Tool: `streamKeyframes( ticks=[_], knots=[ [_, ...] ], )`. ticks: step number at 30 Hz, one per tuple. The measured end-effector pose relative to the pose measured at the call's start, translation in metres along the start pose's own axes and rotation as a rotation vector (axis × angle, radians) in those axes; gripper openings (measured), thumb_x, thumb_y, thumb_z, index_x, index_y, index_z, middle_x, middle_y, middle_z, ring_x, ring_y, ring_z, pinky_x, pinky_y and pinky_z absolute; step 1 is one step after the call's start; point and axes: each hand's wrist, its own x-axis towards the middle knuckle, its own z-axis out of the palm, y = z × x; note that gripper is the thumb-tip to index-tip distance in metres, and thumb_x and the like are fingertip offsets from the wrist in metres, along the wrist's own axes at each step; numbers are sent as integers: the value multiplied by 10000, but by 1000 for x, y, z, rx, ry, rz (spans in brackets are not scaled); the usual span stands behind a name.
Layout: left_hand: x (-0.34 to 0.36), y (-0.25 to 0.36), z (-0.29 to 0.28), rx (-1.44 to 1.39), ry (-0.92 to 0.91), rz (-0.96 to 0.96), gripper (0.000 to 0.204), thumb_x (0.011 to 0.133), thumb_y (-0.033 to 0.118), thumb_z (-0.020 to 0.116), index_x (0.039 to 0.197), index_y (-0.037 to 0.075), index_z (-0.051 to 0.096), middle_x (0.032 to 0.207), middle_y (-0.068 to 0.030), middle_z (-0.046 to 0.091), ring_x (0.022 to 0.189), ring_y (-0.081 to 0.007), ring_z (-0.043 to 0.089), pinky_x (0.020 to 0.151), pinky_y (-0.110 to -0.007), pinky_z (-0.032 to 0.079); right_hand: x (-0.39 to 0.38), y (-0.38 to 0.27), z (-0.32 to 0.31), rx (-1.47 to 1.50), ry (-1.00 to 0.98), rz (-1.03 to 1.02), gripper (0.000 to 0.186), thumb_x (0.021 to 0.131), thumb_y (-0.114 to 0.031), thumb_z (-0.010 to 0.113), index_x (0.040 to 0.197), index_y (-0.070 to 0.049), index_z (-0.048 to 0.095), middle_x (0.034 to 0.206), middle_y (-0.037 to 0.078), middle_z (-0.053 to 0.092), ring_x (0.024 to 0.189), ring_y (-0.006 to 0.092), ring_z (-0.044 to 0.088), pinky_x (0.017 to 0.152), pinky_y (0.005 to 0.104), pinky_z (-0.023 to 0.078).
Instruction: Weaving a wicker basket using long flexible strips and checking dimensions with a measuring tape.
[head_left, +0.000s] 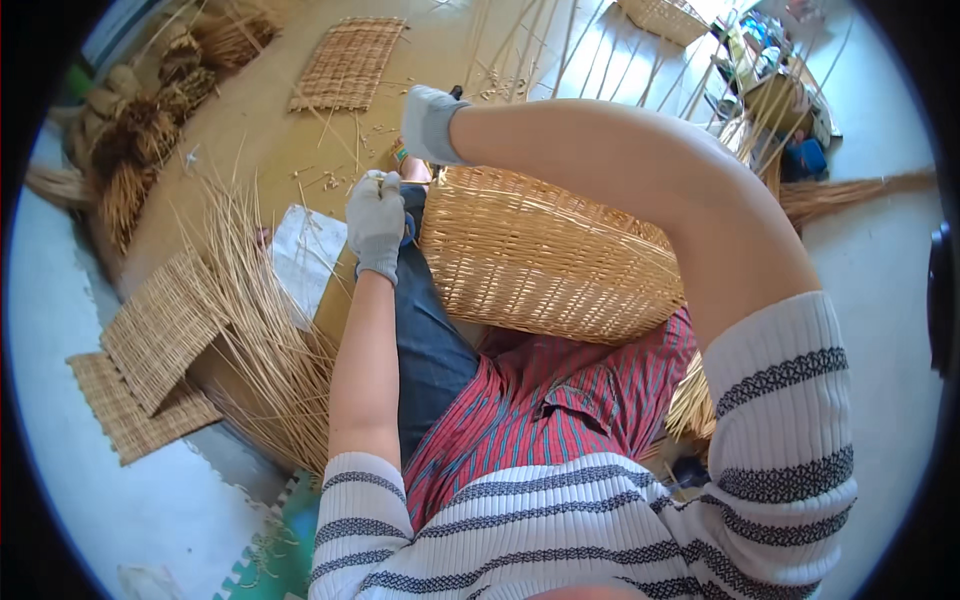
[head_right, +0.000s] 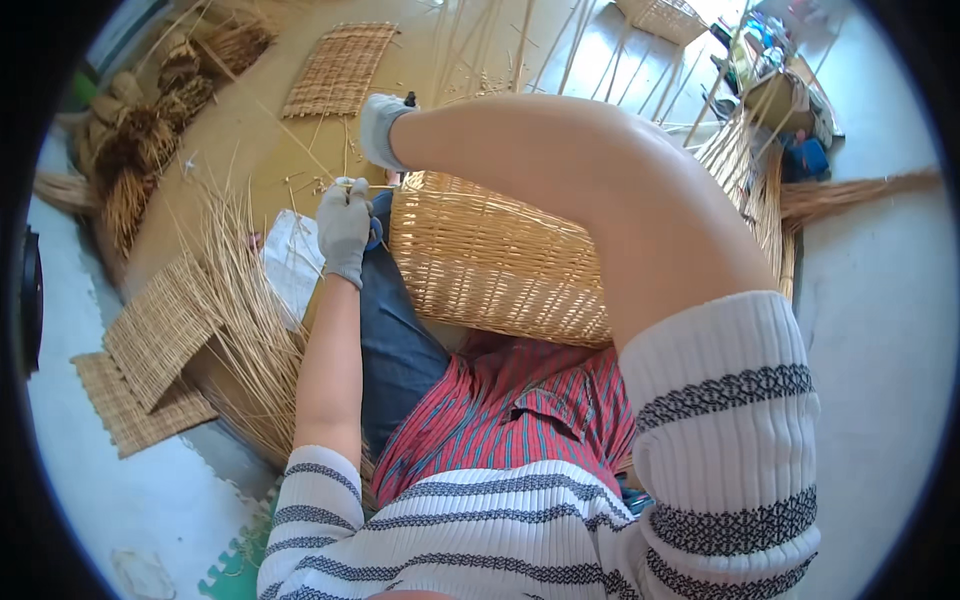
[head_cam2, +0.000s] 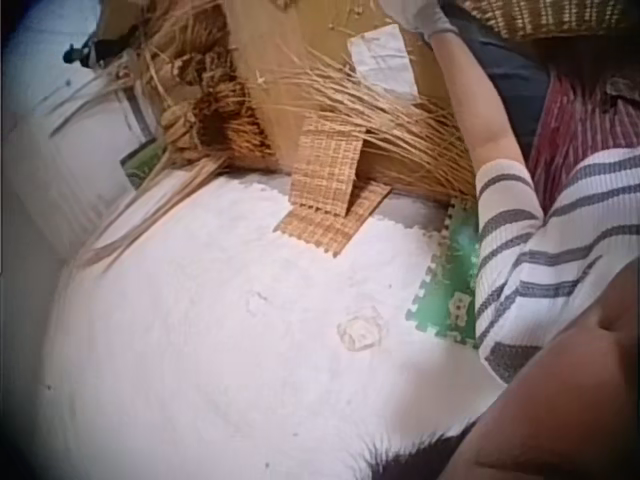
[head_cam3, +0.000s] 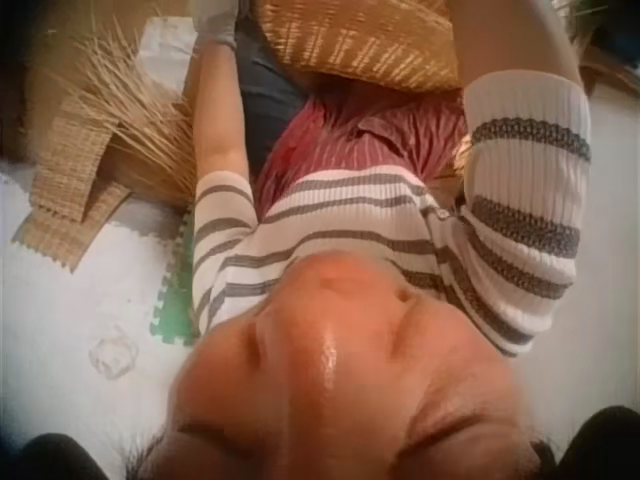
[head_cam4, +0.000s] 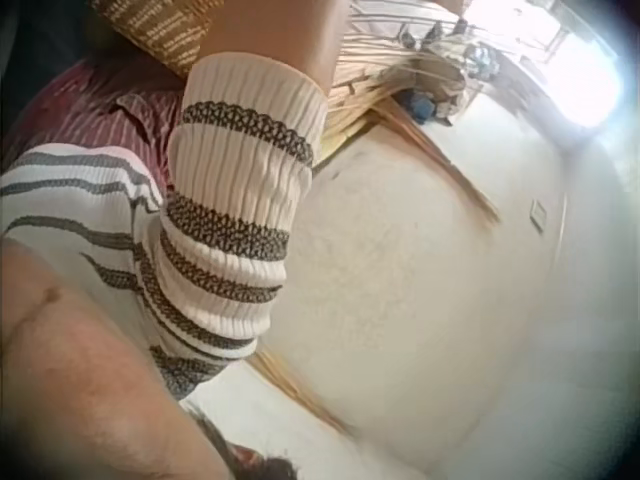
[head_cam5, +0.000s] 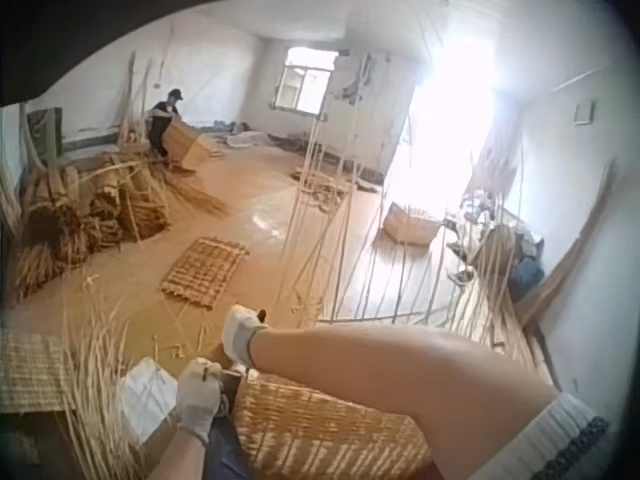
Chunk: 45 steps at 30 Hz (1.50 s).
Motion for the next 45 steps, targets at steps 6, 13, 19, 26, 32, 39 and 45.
streamKeyframes(
  ticks=[6, 13, 19, 26, 32, 39, 45],
  knots=[
    [1, -7, -8, -397, 95, -110, 243, 1007, 299, 568, 958, 67, 617, 654, -57, 618, 438, -110, 533, 377, -275, 405, -25, 29, -1, -19, 31, -86, 112, 725, -236, 765, 816, -179, 797, 778, -1, 735, 769, 226, 721, 592, 389, 553],
    [16, -33, -29, -714, 374, -417, 397, 1035, 384, 500, 1080, 11, 628, 740, -114, 648, 570, -165, 618, 458, -283, 482, -161, 32, -35, 574, 331, 301, 265, 763, -257, 750, 952, -140, 608, 779, 70, 694, 761, 297, 705, 647, 426, 544],
    [-80, 51, 25, 197, 90, 868, 184, 955, 196, 541, 908, 78, 675, 751, -148, 638, 674, -295, 635, 608, -424, 525, -275, -12, -60, 691, 616, 248, 380, 660, -307, 809, 923, -155, 582, 680, 87, 610, 678, 318, 663, 586, 446, 507],
    [-210, 119, 128, 632, -510, 920, 669, 898, 111, 522, 1543, 63, 350, 754, -45, 671, 658, -197, 671, 500, -389, 487, -253, 3, -5, 313, 121, 482, 332, 753, -346, 798, 1013, -174, 686, 909, 43, 656, 916, 240, 653, 773, 395, 542],
    [-178, 122, 153, 542, -344, 939, 290, 883, 117, 576, 1170, 83, 606, 771, -44, 683, 716, -220, 700, 571, -377, 539, -229, 4, 34, 221, -3, 468, 123, 846, -155, 699, 961, -115, 721, 937, 66, 686, 940, 239, 679, 711, 367, 564],
    [-170, 126, 159, 595, -273, 1031, 124, 888, 140, 576, 1002, 107, 614, 736, -25, 652, 731, -189, 689, 558, -344, 523, -230, 5, 33, 292, 29, 430, 163, 846, -190, 720, 989, -111, 720, 939, 70, 690, 946, 240, 686, 747, 379, 563],
    [-173, 121, 160, 614, -243, 1096, 134, 897, 165, 584, 1017, 110, 611, 685, -6, 631, 667, -175, 671, 537, -326, 506, -216, 2, 36, 226, -95, 440, 279, 801, -313, 781, 999, -144, 680, 940, 63, 667, 960, 240, 655, 768, 395, 541]
  ],
)
